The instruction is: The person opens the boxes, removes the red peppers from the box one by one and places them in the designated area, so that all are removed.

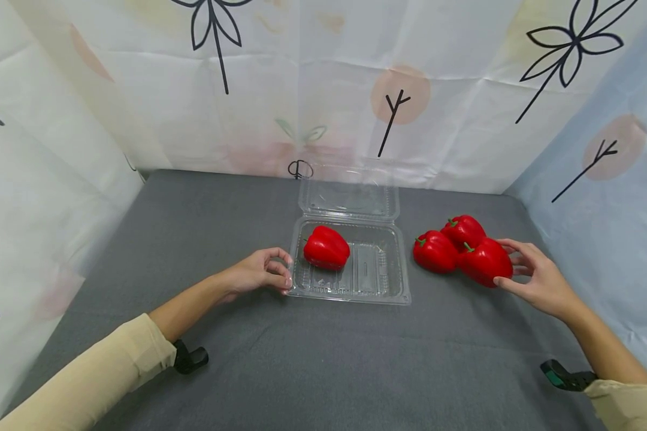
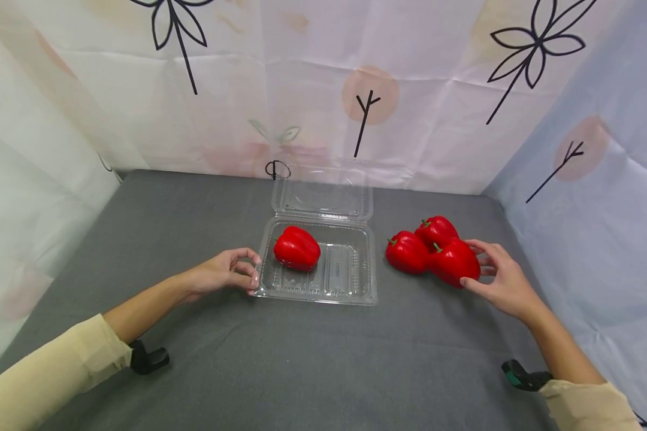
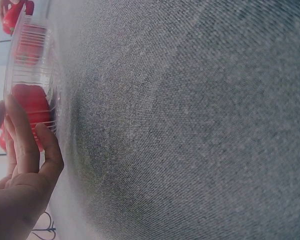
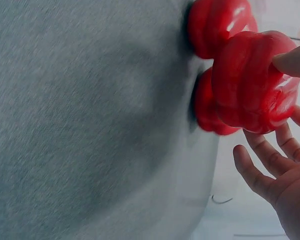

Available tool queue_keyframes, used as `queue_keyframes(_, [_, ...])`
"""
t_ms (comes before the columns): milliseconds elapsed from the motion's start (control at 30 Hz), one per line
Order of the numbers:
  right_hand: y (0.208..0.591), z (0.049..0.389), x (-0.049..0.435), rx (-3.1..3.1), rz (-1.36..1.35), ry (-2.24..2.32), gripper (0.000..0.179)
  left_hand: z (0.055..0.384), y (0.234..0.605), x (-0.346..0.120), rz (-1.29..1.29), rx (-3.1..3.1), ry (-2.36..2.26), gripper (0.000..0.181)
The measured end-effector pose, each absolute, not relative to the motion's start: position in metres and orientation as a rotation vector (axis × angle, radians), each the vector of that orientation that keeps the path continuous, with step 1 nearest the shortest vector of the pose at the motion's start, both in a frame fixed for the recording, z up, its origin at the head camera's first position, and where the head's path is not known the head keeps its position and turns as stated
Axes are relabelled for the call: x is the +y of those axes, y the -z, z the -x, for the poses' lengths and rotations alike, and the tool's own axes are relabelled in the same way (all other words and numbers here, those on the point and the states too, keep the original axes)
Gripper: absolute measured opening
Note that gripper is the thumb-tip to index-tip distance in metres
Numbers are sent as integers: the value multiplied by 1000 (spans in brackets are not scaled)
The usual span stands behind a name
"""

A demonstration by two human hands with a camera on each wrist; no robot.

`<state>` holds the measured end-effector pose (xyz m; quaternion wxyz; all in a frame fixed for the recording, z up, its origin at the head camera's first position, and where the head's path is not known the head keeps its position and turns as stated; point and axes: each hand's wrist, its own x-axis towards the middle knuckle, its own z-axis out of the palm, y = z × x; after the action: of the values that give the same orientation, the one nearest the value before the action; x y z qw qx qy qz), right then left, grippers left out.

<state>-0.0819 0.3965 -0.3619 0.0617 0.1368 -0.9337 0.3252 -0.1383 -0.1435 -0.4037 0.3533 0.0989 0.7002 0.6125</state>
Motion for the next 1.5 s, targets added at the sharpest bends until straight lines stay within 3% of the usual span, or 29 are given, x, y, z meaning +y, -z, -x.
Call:
queue_keyframes(1000, [388,78,435,-2908,-306,-980,65,138,404,-143,-222,1819,-1573,39])
queue_keyframes(1500, [378,87,395,-2863,-243,-900,80,137,404,-143,-211,1822,-1564,39])
